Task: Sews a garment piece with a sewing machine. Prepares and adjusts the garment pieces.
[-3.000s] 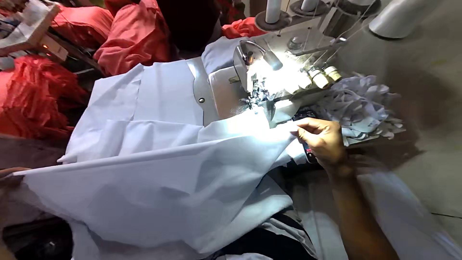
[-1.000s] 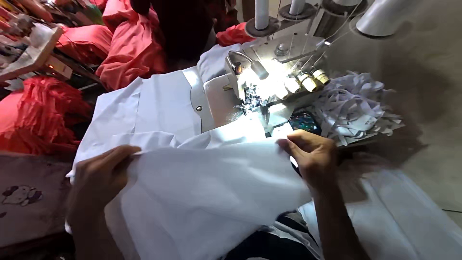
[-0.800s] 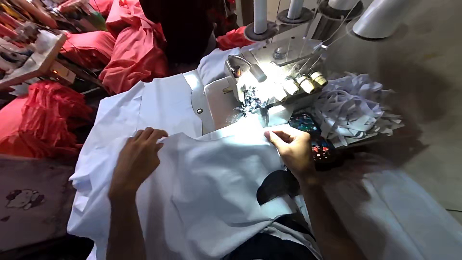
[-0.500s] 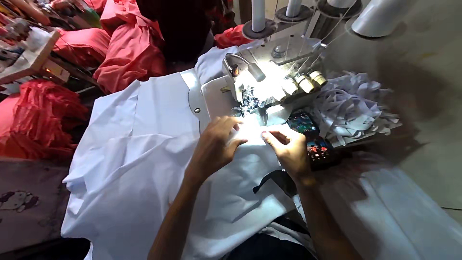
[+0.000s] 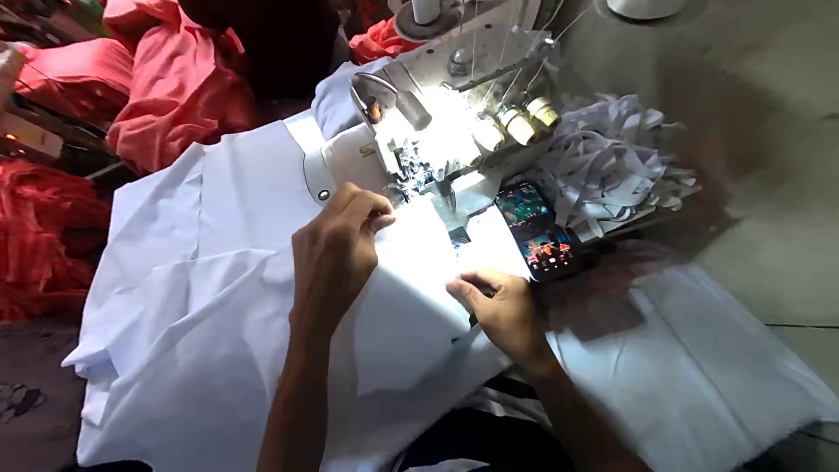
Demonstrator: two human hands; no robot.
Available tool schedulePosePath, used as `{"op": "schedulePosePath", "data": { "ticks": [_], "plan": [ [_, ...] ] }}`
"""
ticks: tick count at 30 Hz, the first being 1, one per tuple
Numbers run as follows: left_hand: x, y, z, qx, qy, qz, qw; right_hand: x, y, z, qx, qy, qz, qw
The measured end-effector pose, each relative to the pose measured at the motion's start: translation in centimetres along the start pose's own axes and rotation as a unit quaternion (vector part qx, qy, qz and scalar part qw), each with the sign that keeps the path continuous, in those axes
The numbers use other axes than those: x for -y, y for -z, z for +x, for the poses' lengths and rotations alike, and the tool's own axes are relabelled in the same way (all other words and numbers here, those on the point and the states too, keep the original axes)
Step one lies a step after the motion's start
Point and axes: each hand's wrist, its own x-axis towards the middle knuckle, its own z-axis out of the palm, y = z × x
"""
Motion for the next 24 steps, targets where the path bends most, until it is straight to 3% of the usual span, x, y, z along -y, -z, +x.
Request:
{"op": "schedulePosePath", "data": {
  "ticks": [7, 19, 24],
  "plan": [
    [2.6, -3.5, 0.4, 0.018, -0.005, -0.032, 0.999, -2.7, -0.1, 2.0, -0.011, -0.004, -0.104, 0.995],
    [2.2, -2.9, 0.1, 0.010, -0.045, -0.054, 0.998, -2.7, 2.3, 2.8, 0.092, -0.064, -0.017, 0.993],
    [2.2, -2.8, -0.2, 0.006, -0.055, -0.050, 0.997, -2.2, 2.9, 2.4, 0.119, -0.080, -0.055, 0.988]
  ]
}}
